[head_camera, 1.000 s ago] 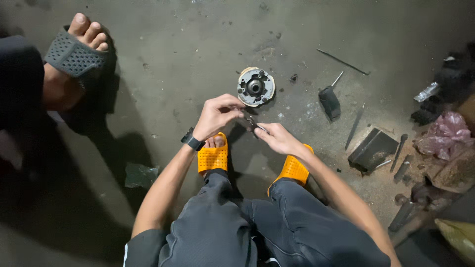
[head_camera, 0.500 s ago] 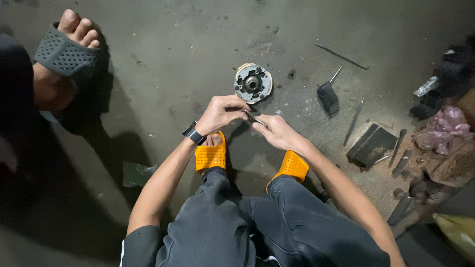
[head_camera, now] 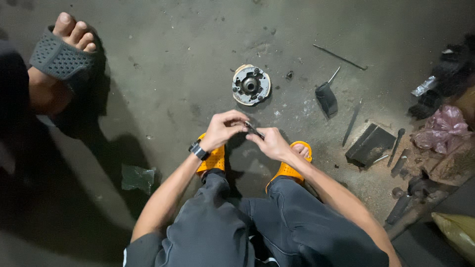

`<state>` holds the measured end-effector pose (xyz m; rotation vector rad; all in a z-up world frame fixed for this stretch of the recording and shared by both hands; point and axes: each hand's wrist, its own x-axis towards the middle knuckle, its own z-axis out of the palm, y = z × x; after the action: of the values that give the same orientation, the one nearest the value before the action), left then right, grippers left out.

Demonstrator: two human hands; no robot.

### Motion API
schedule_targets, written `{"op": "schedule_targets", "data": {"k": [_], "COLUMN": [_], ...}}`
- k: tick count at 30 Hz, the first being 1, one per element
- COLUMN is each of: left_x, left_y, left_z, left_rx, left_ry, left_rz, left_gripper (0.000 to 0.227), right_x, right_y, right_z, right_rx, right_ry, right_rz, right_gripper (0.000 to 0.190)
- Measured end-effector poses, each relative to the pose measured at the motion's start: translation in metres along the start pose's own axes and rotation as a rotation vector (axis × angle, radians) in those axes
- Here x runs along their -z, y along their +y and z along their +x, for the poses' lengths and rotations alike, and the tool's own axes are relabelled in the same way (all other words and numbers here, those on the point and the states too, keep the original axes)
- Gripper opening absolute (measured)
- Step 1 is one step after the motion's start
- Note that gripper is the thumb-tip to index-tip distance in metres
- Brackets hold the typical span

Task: The person sits on the floor and assembles a circular mechanical component by inserting small metal pieces into its slots. They use pliers to grip and place the pieces, occasionally picking up additional parts from the floor and adjusting the component's position.

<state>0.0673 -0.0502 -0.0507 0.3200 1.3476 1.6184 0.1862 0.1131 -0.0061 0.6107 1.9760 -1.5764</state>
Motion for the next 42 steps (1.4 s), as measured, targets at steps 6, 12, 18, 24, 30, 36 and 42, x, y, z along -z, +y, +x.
{"op": "schedule_targets", "data": {"k": [6,12,18,24,30,36,42], "left_x": [-0.010,-0.003,-0.010,-0.019,-0.002,-0.013,-0.023], "left_y": [-0.009,0.005,-0.016,0.039,0.043,0.001,-0.009], "left_z": [-0.008,0.005,0.001,0.021,0.083,0.068,0.073], "left_rx": [-0.060,0.071,-0.068,-0.258,-0.477,-0.591,-0.558], "left_ry": [0.155,0.568,0.620,0.607,0.506,0.385,0.416], "left_rz": [0.174,0.130,0.247,0.382,0.622,0.930,0.972], "left_gripper": [0.018,0.008,0.008,0.007,0.015,0.010,0.005], "right_x": [0.010,0.027,0.064,0.018,0.001,0.005,-0.013], "right_y": [-0.027,0.030,-0.028,0.012,0.019,0.053,0.077], "right_z": [-0.001,0.001,0.037,0.013,0.023,0.006,0.010], "right_rx": [-0.080,0.078,0.331,0.145,0.227,0.087,0.041], "right_ry": [-0.139,0.118,0.488,0.432,0.409,0.477,0.420], "right_rz": [0.148,0.075,0.068,0.310,0.696,0.734,0.713], "right_gripper": [0.035,0.035,0.019,0.031,0.040,0.035,0.032]}}
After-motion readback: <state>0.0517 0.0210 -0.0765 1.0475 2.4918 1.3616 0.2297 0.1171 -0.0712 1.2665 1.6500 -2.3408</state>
